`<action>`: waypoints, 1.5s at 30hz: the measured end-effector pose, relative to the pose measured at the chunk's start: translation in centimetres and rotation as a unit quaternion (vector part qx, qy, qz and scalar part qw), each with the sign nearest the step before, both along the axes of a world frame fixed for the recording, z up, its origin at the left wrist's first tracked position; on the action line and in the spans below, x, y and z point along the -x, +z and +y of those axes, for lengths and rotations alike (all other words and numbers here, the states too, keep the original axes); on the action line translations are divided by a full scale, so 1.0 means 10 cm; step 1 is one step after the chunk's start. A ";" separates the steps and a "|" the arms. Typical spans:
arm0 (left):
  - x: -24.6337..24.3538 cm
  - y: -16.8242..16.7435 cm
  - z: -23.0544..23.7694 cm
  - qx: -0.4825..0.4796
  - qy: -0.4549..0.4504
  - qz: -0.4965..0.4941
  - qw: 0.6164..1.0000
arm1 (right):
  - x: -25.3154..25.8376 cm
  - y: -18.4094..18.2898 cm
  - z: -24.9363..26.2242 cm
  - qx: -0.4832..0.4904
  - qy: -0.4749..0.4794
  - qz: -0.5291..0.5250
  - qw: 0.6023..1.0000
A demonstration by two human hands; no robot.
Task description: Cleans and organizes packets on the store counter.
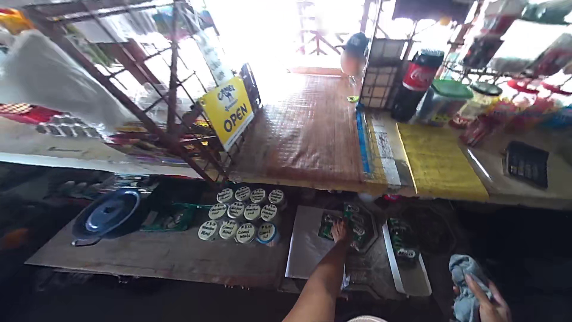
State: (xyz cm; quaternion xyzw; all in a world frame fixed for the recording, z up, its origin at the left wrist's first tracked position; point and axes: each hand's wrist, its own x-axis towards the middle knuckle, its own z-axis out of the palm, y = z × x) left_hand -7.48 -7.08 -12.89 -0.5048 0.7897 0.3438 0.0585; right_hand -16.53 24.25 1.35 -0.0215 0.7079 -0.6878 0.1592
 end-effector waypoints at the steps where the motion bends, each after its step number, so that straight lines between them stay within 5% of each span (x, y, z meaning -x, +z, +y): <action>1: 0.00 0.00 -0.01 -0.010 -0.004 0.002 1.000 | -0.04 0.00 -0.06 0.002 0.008 0.001 1.000; 8: -0.25 0.04 -0.02 -0.140 -0.093 0.208 0.964 | -0.40 0.07 -0.53 -0.030 0.066 -0.020 0.997; 10: -0.40 0.10 -0.01 -0.183 -0.042 0.286 0.940 | -0.50 0.04 -0.66 -0.019 0.079 -0.038 0.996; 14: -0.78 0.39 -0.06 -0.400 0.226 0.429 0.778 | -0.68 0.02 -0.97 0.019 0.092 -0.091 0.991; 17: -1.13 0.54 -0.17 -0.528 0.263 0.475 0.653 | -0.80 -0.01 -1.20 0.049 0.110 -0.109 0.987; 20: -1.41 0.67 -0.24 -0.573 0.267 0.485 0.604 | -0.96 0.01 -1.43 0.085 0.137 -0.131 0.978; 28: -1.91 0.95 -0.27 -0.503 0.245 0.470 0.682 | -1.43 0.07 -1.98 0.143 0.154 -0.168 0.963; 30: -2.01 1.00 -0.21 -0.492 0.232 0.468 0.697 | -1.54 0.07 -2.00 0.113 0.175 -0.096 0.973; 32: -2.09 1.05 -0.12 -0.483 0.185 0.477 0.711 | -1.60 0.03 -1.96 0.065 0.239 0.102 0.964; 35: -2.11 1.07 0.07 -0.454 0.053 0.503 0.733 | -1.60 -0.09 -1.95 -0.022 0.296 0.474 0.829; 37: -2.06 1.18 0.24 -0.400 -0.046 0.471 0.785 | -1.63 -0.15 -1.94 -0.056 0.339 0.569 0.747; 40: -2.01 1.37 0.43 -0.313 -0.153 0.406 0.845 | -1.56 -0.17 -1.87 -0.075 0.380 0.547 0.742; 45: -1.93 1.33 0.73 -0.279 -0.206 0.408 0.845 | -1.30 -0.09 -1.58 -0.099 0.427 0.374 0.817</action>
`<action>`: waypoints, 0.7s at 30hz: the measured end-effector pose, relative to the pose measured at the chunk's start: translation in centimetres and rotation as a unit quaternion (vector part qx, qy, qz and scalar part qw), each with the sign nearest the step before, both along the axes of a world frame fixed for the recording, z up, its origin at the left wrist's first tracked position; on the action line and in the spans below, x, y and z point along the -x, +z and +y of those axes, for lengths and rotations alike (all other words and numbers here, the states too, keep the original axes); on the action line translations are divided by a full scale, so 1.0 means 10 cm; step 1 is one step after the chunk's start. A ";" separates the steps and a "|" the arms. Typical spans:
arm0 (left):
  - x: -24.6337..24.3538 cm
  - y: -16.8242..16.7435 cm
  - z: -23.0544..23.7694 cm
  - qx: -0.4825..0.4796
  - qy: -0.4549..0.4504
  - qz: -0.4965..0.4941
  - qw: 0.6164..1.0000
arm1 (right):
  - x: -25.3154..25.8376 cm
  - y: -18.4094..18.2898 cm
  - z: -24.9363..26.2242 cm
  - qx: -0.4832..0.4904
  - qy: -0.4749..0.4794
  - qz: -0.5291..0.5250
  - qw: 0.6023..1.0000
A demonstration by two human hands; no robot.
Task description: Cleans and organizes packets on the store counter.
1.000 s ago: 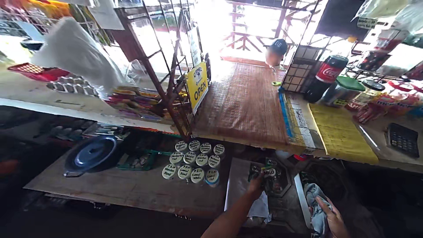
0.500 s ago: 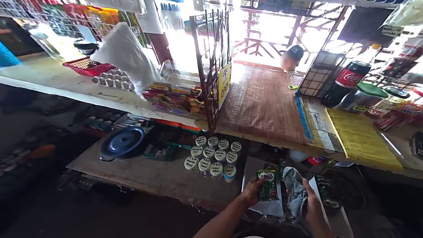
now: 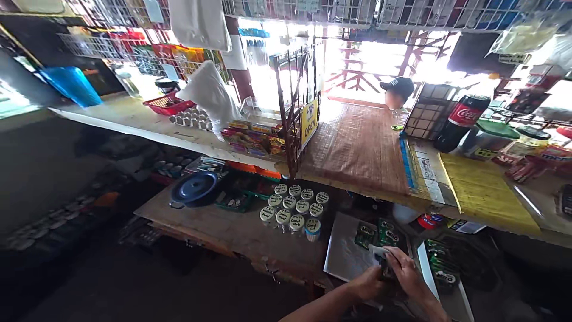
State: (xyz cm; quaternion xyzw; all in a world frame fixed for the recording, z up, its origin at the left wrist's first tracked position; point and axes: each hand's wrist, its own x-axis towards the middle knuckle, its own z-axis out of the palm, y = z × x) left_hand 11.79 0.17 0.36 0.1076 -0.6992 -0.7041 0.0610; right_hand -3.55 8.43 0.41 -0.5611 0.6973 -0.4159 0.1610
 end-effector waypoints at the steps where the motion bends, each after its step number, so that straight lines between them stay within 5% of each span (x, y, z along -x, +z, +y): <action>1: 0.00 -0.06 0.08 -0.046 0.015 0.013 0.999 | 0.07 -0.03 0.09 -0.026 -0.029 -0.024 0.999; 3: -0.01 -0.14 0.23 -0.177 0.084 0.041 0.980 | 0.21 -0.10 0.25 -0.037 -0.119 -0.053 0.991; 6: -0.06 0.04 0.33 -0.348 0.236 0.006 0.907 | 0.20 0.06 0.45 0.082 -0.216 -0.079 0.970; 8: -0.12 0.07 0.33 -0.401 0.260 0.007 0.878 | 0.05 0.28 0.45 0.147 -0.165 -0.052 0.974; 11: -0.18 0.10 0.44 -0.452 0.222 0.066 0.862 | -0.31 0.26 0.27 0.117 0.001 0.069 0.991; 16: -0.31 0.18 0.42 -0.516 0.277 0.206 0.784 | -0.98 -0.01 0.15 0.123 0.052 0.194 0.972; 21: -0.47 0.12 0.27 -0.562 0.320 0.243 0.723 | -0.94 -0.07 0.07 0.174 0.120 0.240 0.948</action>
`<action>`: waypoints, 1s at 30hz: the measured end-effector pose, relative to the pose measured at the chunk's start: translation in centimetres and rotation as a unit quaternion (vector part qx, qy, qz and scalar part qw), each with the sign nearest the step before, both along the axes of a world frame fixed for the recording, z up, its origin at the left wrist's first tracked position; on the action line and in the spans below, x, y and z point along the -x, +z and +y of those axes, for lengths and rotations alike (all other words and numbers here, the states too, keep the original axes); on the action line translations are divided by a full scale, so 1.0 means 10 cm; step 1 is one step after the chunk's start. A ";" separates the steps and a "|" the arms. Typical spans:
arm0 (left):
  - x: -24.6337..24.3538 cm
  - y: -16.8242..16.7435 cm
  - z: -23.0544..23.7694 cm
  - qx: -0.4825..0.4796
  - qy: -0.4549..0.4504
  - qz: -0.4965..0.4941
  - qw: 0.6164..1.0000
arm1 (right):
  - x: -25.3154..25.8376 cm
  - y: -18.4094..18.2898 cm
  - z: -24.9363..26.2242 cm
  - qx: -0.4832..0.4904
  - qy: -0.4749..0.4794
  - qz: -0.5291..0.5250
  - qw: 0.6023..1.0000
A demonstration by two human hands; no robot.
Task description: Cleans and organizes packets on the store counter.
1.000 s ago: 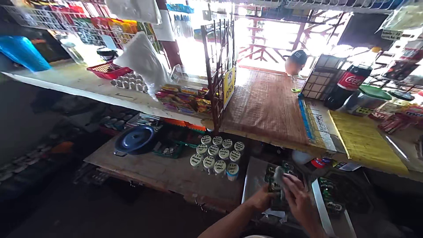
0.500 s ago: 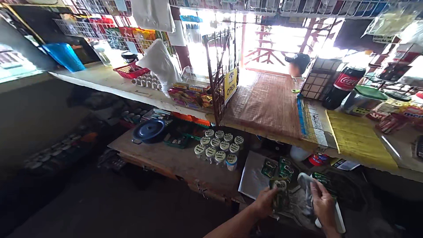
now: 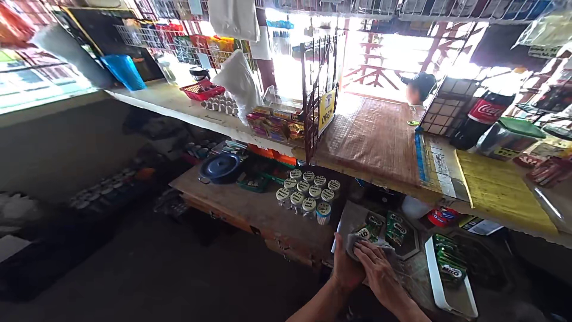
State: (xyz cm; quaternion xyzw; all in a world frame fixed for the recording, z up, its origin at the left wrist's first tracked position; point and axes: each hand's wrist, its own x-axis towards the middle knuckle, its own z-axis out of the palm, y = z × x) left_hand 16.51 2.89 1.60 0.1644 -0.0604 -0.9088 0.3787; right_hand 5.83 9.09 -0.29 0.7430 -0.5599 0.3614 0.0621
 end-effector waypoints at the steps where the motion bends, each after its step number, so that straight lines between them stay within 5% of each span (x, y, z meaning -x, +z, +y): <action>1: -0.05 -0.03 -0.08 0.000 -0.002 0.002 1.000 | 0.03 0.00 -0.01 0.006 0.003 0.020 1.000; 4: -0.22 0.01 -0.37 -0.010 0.044 -0.039 0.998 | 0.11 -0.01 0.01 -0.052 -0.013 0.013 0.998; 7: -0.41 0.18 -0.68 -0.003 0.063 -0.159 0.985 | 0.13 0.11 0.00 -0.185 -0.091 -0.144 0.968; 9: -0.49 0.19 -0.83 0.030 0.056 -0.198 0.978 | 0.07 0.27 -0.11 -0.123 -0.162 -0.204 0.958; 13: -0.62 0.19 -0.82 0.153 -0.035 -0.212 0.964 | -0.33 0.55 -0.56 0.051 -0.167 -0.128 0.976; 17: -0.68 0.07 -0.85 0.182 -0.142 -0.065 0.971 | -0.68 0.31 -1.02 -0.009 -0.123 -0.023 0.992; 21: -0.81 -0.08 -1.04 0.219 -0.192 -0.127 0.948 | -0.65 0.15 -1.26 -0.122 -0.126 -0.154 0.972; 24: -0.88 -0.08 -1.13 0.176 -0.217 -0.179 0.943 | -0.55 0.16 -1.32 -0.164 -0.220 -0.275 0.921; 27: -0.89 -0.02 -1.25 0.095 -0.179 -0.211 0.956 | -0.42 0.17 -1.26 -0.074 -0.302 -0.346 0.885; 30: -0.88 -0.05 -1.43 0.097 -0.181 -0.193 0.959 | -0.57 0.39 -1.21 0.035 -0.291 -0.290 0.911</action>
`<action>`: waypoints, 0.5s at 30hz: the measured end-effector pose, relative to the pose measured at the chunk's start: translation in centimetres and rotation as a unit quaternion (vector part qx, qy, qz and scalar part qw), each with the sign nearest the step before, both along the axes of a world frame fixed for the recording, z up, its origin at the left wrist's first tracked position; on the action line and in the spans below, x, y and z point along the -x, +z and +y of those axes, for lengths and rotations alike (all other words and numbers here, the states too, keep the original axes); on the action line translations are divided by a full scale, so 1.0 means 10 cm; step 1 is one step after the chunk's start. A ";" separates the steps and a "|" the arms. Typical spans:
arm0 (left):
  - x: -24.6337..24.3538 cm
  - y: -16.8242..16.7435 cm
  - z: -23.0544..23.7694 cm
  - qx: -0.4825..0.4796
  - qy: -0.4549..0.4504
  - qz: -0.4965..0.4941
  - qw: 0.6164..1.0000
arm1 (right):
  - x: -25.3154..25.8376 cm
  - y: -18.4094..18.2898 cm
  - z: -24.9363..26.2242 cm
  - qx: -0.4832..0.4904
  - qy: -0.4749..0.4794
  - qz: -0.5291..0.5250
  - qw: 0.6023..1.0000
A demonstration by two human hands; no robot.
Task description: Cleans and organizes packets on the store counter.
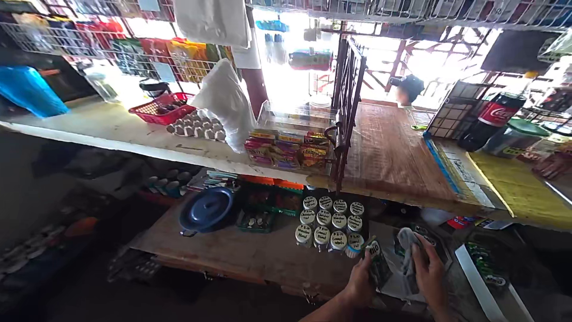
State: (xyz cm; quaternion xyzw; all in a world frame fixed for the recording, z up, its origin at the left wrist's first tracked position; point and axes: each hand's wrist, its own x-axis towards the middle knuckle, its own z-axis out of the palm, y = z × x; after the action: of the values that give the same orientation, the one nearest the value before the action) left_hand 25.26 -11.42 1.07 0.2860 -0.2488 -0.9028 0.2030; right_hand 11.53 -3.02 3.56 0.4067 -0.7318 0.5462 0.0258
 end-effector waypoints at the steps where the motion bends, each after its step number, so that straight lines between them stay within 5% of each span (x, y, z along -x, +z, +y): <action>1: -0.01 0.00 -0.02 0.005 -0.019 0.017 1.000 | -0.10 0.02 -0.02 0.001 0.034 0.038 0.999; 8: -0.08 0.11 -0.22 -0.041 -0.020 0.216 0.975 | -0.79 -0.28 -0.24 -0.059 0.086 0.217 0.971; 13: -0.12 0.19 -0.31 -0.090 0.084 0.086 0.989 | -0.80 -0.40 0.03 -0.100 0.089 0.274 0.952; 15: -0.09 0.22 -0.30 -0.093 0.135 0.014 0.986 | -0.76 -0.42 0.13 -0.142 0.084 0.150 0.975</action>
State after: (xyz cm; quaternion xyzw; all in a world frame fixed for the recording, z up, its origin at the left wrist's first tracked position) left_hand 26.17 -14.45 3.31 0.3222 -0.1202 -0.8902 0.2988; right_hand 19.12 -1.68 -0.61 0.5433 -0.7532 0.3695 0.0312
